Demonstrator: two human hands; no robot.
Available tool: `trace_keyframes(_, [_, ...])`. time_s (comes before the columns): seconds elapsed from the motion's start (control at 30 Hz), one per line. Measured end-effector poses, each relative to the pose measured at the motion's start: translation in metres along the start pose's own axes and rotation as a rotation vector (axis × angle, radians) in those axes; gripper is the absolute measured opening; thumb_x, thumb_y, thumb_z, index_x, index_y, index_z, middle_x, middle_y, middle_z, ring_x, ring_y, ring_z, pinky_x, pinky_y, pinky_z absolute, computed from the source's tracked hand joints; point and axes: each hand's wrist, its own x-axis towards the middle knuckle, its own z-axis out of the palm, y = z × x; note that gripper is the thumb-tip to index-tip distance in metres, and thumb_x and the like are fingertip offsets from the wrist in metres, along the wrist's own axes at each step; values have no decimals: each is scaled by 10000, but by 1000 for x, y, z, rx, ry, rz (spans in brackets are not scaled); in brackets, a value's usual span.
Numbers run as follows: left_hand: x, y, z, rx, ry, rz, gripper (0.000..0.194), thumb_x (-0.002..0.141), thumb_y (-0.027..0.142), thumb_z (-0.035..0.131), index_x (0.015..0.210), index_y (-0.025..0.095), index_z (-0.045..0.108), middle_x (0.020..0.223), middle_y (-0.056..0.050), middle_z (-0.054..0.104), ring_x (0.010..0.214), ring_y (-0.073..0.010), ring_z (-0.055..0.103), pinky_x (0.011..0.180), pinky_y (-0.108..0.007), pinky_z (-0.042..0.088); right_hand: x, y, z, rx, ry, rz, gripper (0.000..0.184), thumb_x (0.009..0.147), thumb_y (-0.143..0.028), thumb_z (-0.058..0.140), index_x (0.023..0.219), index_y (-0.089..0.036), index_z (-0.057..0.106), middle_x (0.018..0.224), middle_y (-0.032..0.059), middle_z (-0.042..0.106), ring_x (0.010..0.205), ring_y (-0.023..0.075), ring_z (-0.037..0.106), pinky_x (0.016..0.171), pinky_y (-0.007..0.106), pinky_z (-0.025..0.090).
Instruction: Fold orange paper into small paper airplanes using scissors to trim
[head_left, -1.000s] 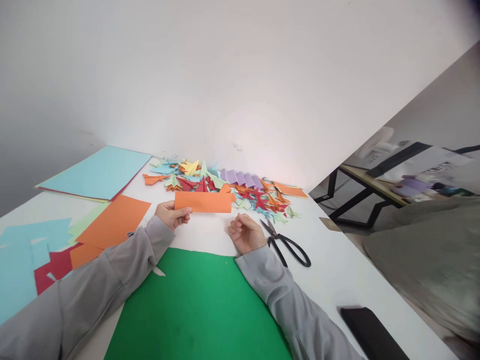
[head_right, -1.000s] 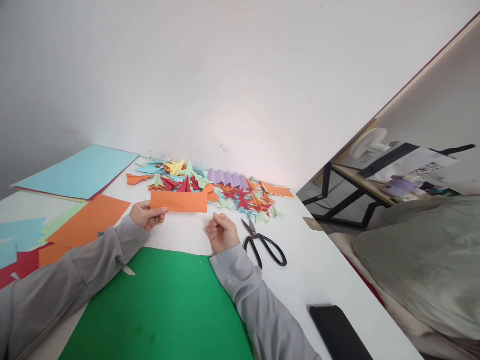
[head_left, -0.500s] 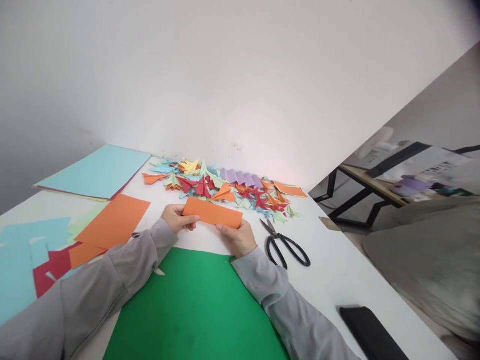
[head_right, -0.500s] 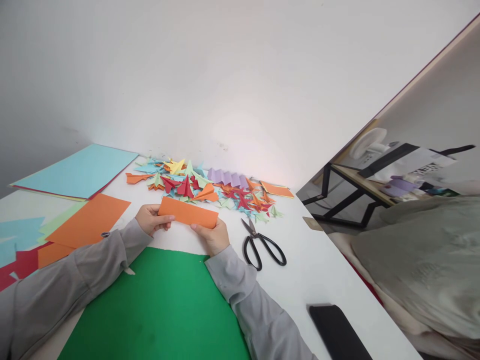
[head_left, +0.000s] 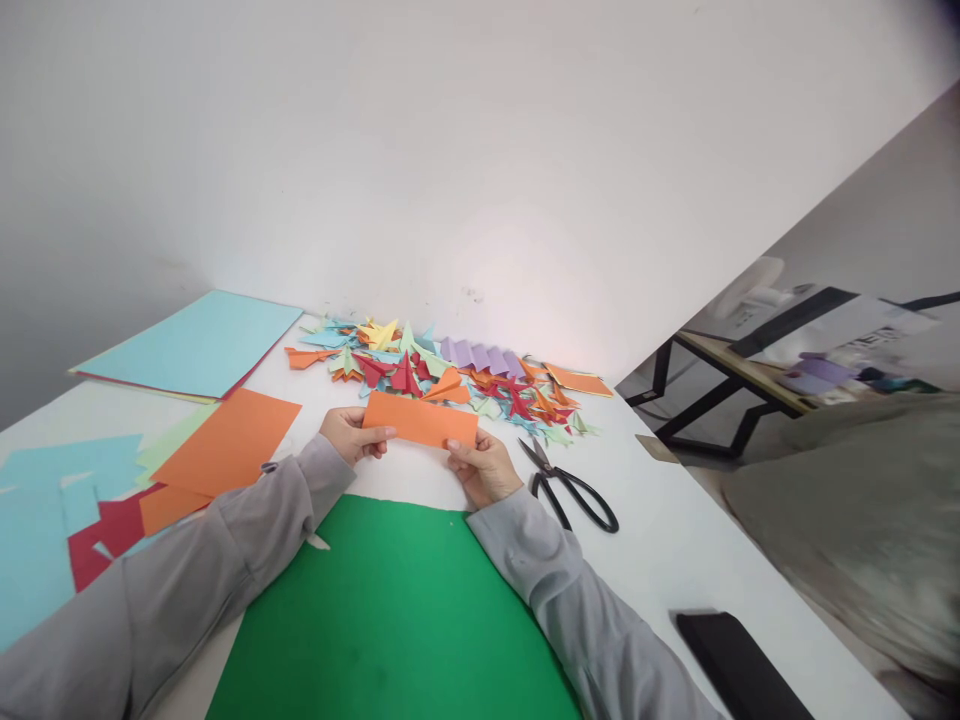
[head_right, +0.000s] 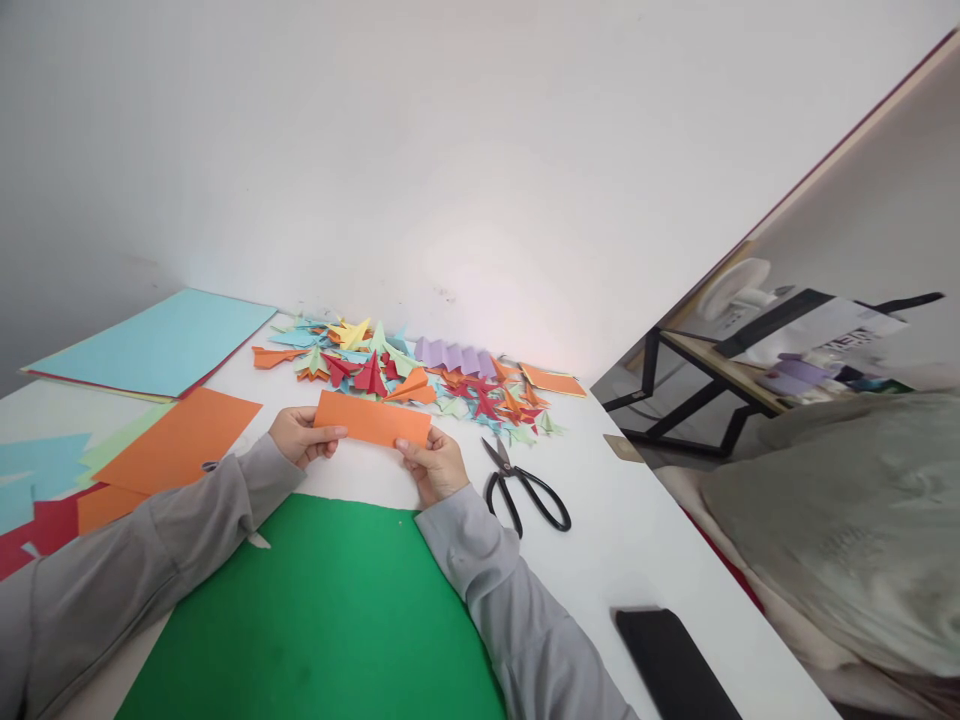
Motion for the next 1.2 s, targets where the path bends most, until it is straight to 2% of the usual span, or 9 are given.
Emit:
trace_keyframes(0.23, [0, 6, 1, -83, 68, 2, 323, 278, 125, 828, 520, 77, 620, 380, -7, 545, 325, -76, 470, 329, -181, 385, 1, -1, -2, 27, -3, 37, 304, 382, -175, 841, 616, -138, 651, 475, -34, 613, 348, 17, 420, 378, 151, 389])
trace_keyframes(0.37, [-1, 11, 1, -149, 120, -15, 288, 325, 120, 827, 506, 86, 605, 398, -1, 551, 343, -67, 483, 339, -163, 402, 0, -2, 0, -3, 56, 38, 305, 344, -184, 850, 561, -133, 642, 497, 0, 651, 340, 28, 454, 357, 147, 404])
trace_keyframes(0.5, [-2, 14, 2, -165, 185, -37, 191, 456, 57, 781, 543, 85, 614, 439, -2, 578, 354, -57, 496, 336, -142, 412, -1, -1, 2, -27, 136, 29, 304, 333, -191, 855, 534, -136, 634, 514, 13, 668, 337, 34, 483, 342, 132, 420])
trace_keyframes(0.63, [-2, 17, 2, -199, 216, -65, 113, 606, 48, 710, 599, 88, 605, 450, -9, 594, 370, -71, 536, 350, -137, 438, -2, 0, 3, -31, 124, 42, 308, 340, -232, 856, 554, -140, 654, 539, 27, 682, 387, 69, 560, 403, 154, 485])
trace_keyframes(0.7, [-1, 17, 1, -225, 219, -75, 96, 675, 71, 669, 623, 89, 590, 468, -22, 611, 386, -83, 561, 365, -145, 458, -2, 1, 2, -54, 133, 18, 302, 360, -245, 852, 567, -137, 661, 548, 34, 685, 392, 80, 569, 400, 168, 482])
trace_keyframes(0.83, [0, 17, 0, -238, 217, -77, 147, 777, 118, 576, 635, 89, 557, 481, -38, 622, 405, -108, 587, 373, -172, 473, -2, 2, 1, -162, 173, -82, 282, 403, -259, 838, 579, -141, 650, 509, 20, 668, 354, 75, 532, 358, 174, 425])
trace_keyframes(0.97, [1, 16, 1, -249, 217, -59, 166, 799, 117, 542, 635, 94, 544, 475, -33, 608, 439, -124, 606, 409, -193, 490, -4, 5, 1, -326, 165, -198, 248, 449, -280, 811, 567, -165, 625, 445, -7, 625, 385, 102, 547, 413, 211, 437])
trace_keyframes(1.1, [1, 15, 4, -303, 185, -47, 76, 761, 149, 606, 730, 109, 548, 524, -11, 603, 518, -129, 631, 485, -205, 510, -12, 11, 2, -639, 161, -449, 158, 567, -311, 737, 609, -190, 646, 510, -3, 633, 462, 130, 565, 490, 260, 453])
trace_keyframes(1.2, [1, 12, 6, -294, 145, -31, 236, 657, 178, 715, 793, 130, 527, 568, 14, 594, 510, -118, 613, 455, -194, 477, -20, 13, 4, -936, 82, -679, 80, 666, -298, 666, 666, -218, 671, 572, 11, 645, 526, 146, 564, 556, 286, 461])
